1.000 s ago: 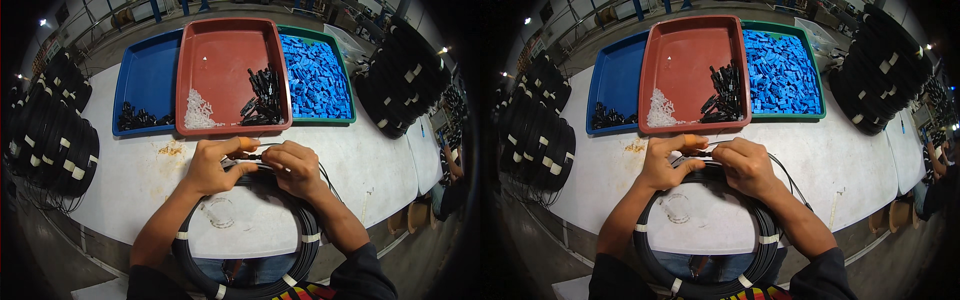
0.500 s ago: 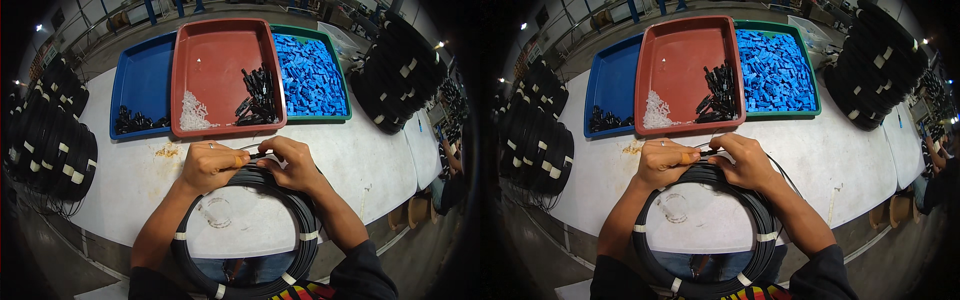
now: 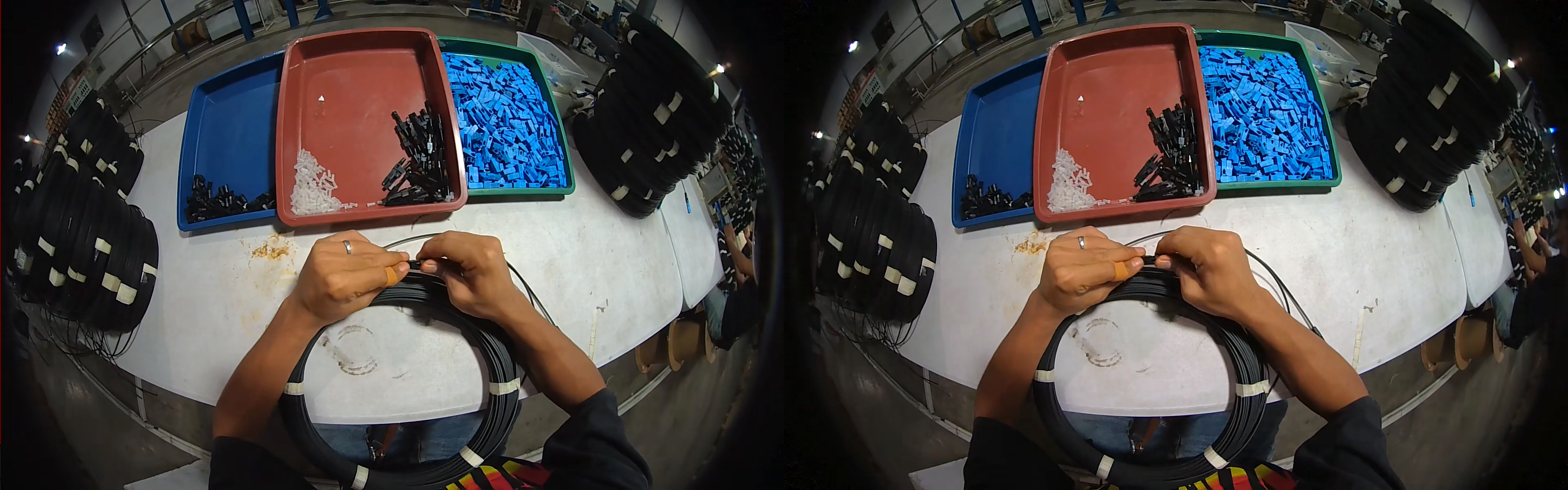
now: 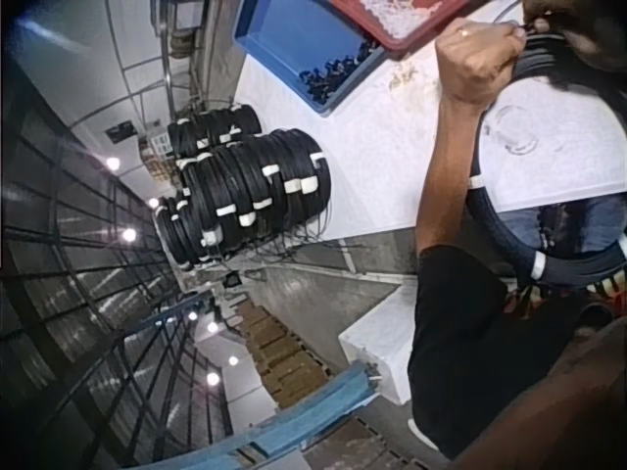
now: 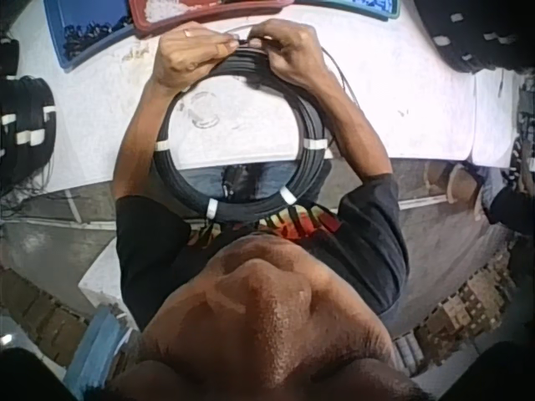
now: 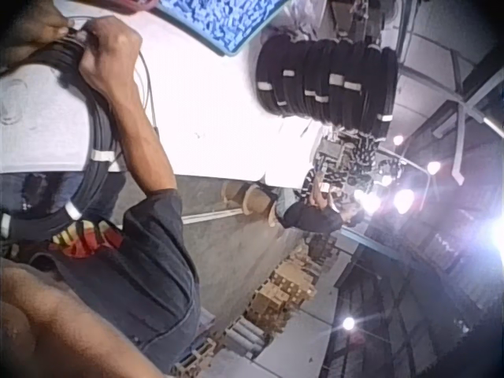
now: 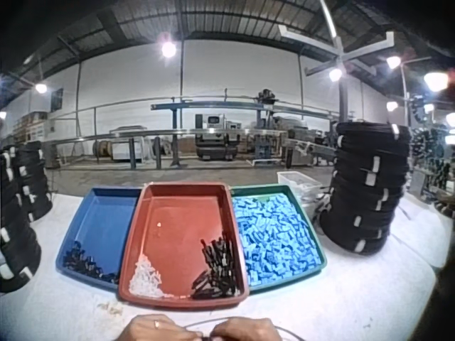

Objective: The person assembles plastic connectors onto coiled black wires by hand, then organizes the assembled wires at a workstation.

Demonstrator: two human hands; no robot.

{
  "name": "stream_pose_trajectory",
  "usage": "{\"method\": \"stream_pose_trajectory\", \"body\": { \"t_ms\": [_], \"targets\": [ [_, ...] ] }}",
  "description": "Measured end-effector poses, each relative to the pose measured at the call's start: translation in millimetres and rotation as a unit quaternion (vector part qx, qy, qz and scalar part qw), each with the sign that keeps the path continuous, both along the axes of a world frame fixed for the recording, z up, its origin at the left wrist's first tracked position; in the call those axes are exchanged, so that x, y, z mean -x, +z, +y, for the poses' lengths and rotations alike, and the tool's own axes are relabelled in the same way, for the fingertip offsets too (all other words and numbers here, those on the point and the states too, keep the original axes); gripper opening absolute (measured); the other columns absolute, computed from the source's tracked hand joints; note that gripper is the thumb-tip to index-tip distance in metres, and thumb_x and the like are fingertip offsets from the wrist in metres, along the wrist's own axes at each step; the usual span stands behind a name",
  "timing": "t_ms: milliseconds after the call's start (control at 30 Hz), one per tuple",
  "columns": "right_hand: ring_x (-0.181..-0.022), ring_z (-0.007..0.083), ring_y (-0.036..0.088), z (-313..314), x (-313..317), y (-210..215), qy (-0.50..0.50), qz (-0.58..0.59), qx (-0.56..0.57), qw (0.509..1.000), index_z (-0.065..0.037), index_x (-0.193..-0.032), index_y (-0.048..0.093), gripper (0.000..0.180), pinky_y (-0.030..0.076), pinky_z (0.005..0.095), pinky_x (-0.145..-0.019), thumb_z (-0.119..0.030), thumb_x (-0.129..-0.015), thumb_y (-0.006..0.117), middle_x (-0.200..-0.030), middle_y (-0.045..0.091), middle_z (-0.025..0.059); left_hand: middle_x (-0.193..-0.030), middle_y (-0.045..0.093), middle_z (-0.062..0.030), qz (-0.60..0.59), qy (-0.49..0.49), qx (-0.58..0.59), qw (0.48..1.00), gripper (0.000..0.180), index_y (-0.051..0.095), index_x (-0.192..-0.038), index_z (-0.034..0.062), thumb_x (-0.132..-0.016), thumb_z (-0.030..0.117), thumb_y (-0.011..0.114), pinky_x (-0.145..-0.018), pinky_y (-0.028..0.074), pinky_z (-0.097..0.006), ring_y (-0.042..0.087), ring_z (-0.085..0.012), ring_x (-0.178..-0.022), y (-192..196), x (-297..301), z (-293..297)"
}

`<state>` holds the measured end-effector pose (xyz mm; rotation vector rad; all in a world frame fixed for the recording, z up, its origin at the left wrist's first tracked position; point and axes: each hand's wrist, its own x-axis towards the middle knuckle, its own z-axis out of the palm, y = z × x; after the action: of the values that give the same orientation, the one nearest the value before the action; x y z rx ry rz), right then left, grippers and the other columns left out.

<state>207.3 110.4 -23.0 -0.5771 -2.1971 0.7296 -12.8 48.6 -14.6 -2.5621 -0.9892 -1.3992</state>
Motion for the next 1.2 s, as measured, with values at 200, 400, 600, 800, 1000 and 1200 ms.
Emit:
{"method": "stream_pose_trajectory", "body": {
  "t_ms": [200, 400, 600, 800, 1000, 1200],
  "targets": [
    [-0.074, 0.0216, 0.07, -1.3, 2.6, 12.7, 0.014, 0.014, 0.021, 1.0, 0.0, -0.098, 0.071, 0.02, 0.052, 0.0292, -0.063, 0.007, -0.08, 0.076, -0.091, 0.073, 0.0124, -0.078, 0.077, -0.0095, -0.028, 0.028, 0.042, 0.998, 0.01, 0.075, -0.076, 0.0027, -0.074, -0.002, 0.083, -0.064, 0.054, -0.03, 0.074, -0.0211, -0.068, -0.8, 2.4, -1.9],
    [-0.076, 0.0241, 0.073, -3.5, 5.5, -2.4, -0.023, 0.051, -0.139, 0.989, -0.001, -0.096, 0.071, 0.027, 0.056, 0.031, -0.062, 0.013, -0.074, 0.075, -0.093, 0.074, 0.0133, -0.078, 0.077, -0.01, -0.138, 0.019, 0.179, 0.974, 0.01, 0.075, -0.074, 0.0024, -0.071, -0.002, 0.084, -0.071, 0.057, -0.031, 0.076, -0.0221, -0.073, -5.4, -2.9, -4.5],
    [-0.074, 0.0306, 0.07, -5.2, 6.2, -2.1, -0.034, 0.039, -0.082, 0.995, -0.004, -0.092, 0.069, 0.022, 0.055, 0.0379, -0.064, 0.007, -0.074, 0.075, -0.086, 0.071, 0.0117, -0.08, 0.076, -0.0086, -0.013, -0.007, 0.017, 1.0, 0.009, 0.073, -0.076, 0.0015, -0.075, 0.0, 0.082, -0.069, 0.057, -0.031, 0.074, -0.0208, -0.072, -4.0, -1.9, -1.1],
    [-0.074, 0.0319, 0.068, 0.2, 2.0, 1.7, -0.002, -0.026, 0.059, 0.998, -0.003, -0.094, 0.069, 0.016, 0.053, 0.038, -0.064, 0.003, -0.08, 0.075, -0.086, 0.07, 0.0127, -0.08, 0.076, -0.0105, 0.044, -0.009, -0.036, 0.998, 0.009, 0.073, -0.08, -0.0003, -0.076, -0.003, 0.081, -0.067, 0.057, -0.032, 0.074, -0.0228, -0.072, 1.4, -1.4, 0.1],
    [-0.075, 0.0314, 0.066, -7.0, 5.9, 4.0, -0.028, 0.022, -0.049, 0.998, -0.003, -0.094, 0.069, 0.021, 0.052, 0.0404, -0.066, 0.006, -0.075, 0.076, -0.084, 0.07, 0.0097, -0.083, 0.077, -0.0101, -0.142, 0.022, 0.15, 0.978, 0.016, 0.075, -0.082, 0.0013, -0.069, -0.002, 0.084, -0.071, 0.057, -0.031, 0.074, -0.022, -0.072, -9.3, 0.2, -4.0],
    [-0.075, 0.029, 0.066, -7.3, 3.0, 3.3, -0.047, 0.025, -0.097, 0.994, -0.004, -0.092, 0.071, 0.022, 0.05, 0.0378, -0.07, 0.006, -0.073, 0.077, -0.082, 0.071, 0.0102, -0.081, 0.076, -0.0087, -0.045, -0.003, 0.053, 0.998, 0.015, 0.074, -0.08, 0.0017, -0.069, -0.002, 0.083, -0.071, 0.057, -0.033, 0.074, -0.022, -0.074, -6.4, 0.0, -1.0]
  ]
}}
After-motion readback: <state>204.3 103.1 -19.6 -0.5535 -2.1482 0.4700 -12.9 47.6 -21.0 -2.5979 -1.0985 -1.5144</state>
